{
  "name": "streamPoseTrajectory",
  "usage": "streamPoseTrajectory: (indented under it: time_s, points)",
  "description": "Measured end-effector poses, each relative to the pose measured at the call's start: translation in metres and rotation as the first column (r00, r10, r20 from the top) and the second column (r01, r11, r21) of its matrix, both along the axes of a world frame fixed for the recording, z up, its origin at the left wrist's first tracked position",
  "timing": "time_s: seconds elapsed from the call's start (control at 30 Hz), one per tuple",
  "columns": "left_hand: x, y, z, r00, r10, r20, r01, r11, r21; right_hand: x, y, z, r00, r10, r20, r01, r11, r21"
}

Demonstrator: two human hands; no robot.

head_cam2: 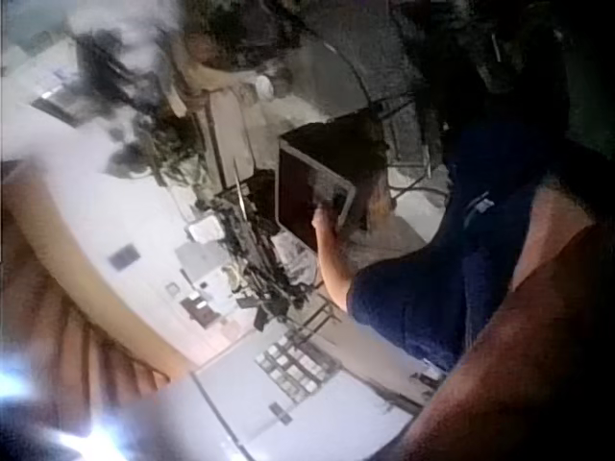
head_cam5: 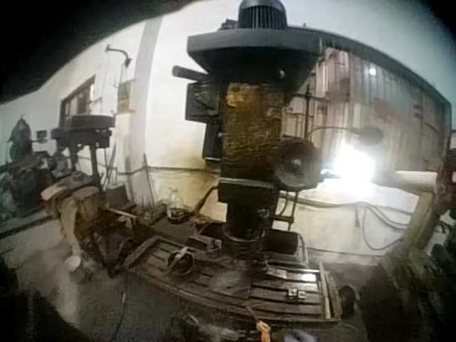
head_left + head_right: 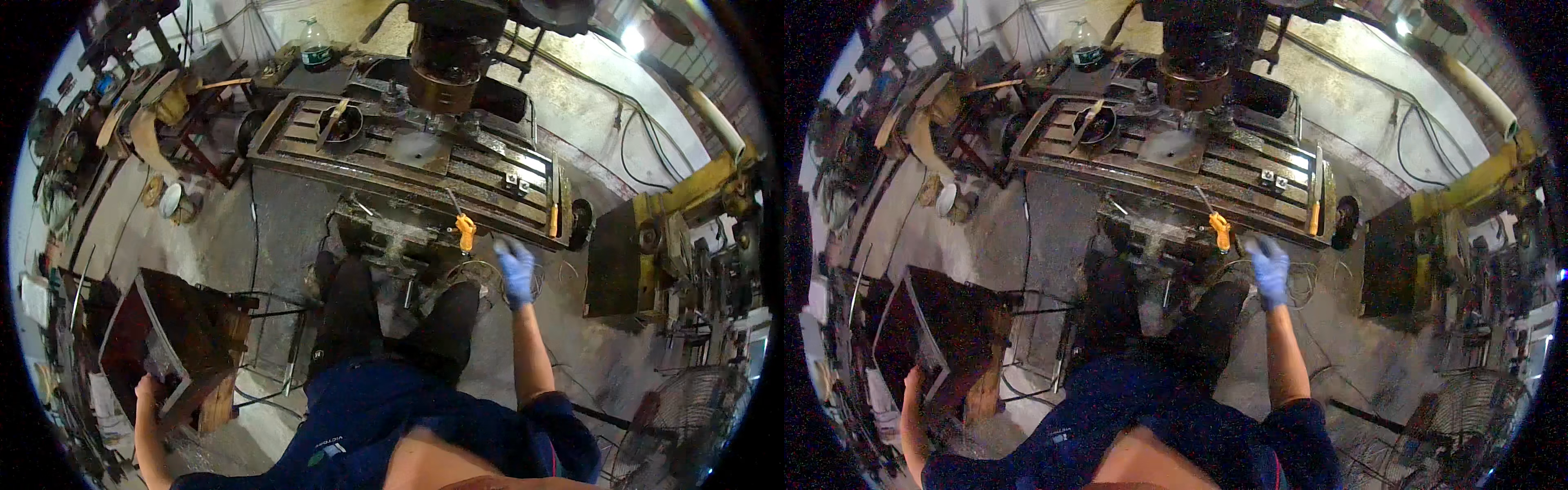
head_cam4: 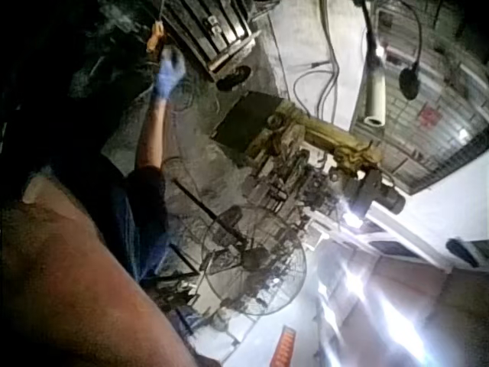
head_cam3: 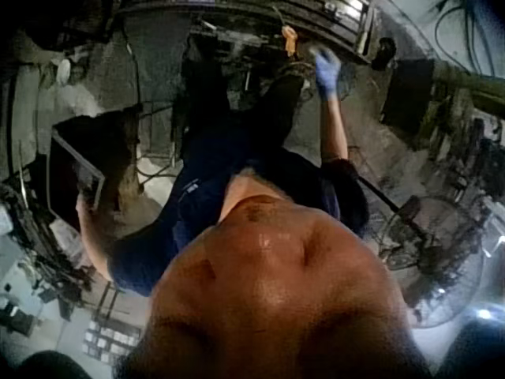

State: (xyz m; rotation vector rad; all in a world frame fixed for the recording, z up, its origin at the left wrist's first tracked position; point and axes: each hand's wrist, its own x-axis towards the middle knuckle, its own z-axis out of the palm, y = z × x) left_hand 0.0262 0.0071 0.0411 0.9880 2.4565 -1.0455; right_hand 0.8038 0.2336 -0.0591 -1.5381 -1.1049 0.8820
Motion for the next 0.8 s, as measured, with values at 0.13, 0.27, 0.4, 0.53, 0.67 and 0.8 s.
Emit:
streamPoseTrajectory:
  time_s: [0.13,0.27,0.4,0.53,0.67,0.8]
  points:
    - [0.018,-0.008,0.017,0.997,-0.016,-0.075,0.025,0.992,0.125,-0.007,0.04,-0.077,0.953,0.176,-0.248,-0.199,0.977,-0.072]
    - [-0.068,-0.023,0.008,0.972,-0.102,-0.211,0.166,0.935,0.313,-0.041,0.062,-0.092,0.932,0.04,-0.361,-0.106,0.981,-0.165]
    - [-0.048,0.087,0.06,0.932,-0.251,-0.261,0.362,0.634,0.683,-0.041,0.05,-0.062,0.992,-0.127,-0.024,0.125,0.989,-0.08]
    - [0.021,0.178,0.121,0.859,-0.511,-0.018,0.195,0.294,0.936,-0.035,0.046,-0.031,0.977,-0.207,0.06,0.19,0.96,0.208]
    - [0.123,0.243,0.14,0.741,-0.606,-0.289,0.407,0.063,0.911,-0.022,0.027,0.029,0.982,-0.176,0.071,0.153,0.956,0.25]
    - [0.226,0.291,0.155,0.555,-0.83,0.059,0.268,0.246,0.931,-0.024,0.014,0.083,0.873,0.089,0.479,-0.069,0.996,-0.059]
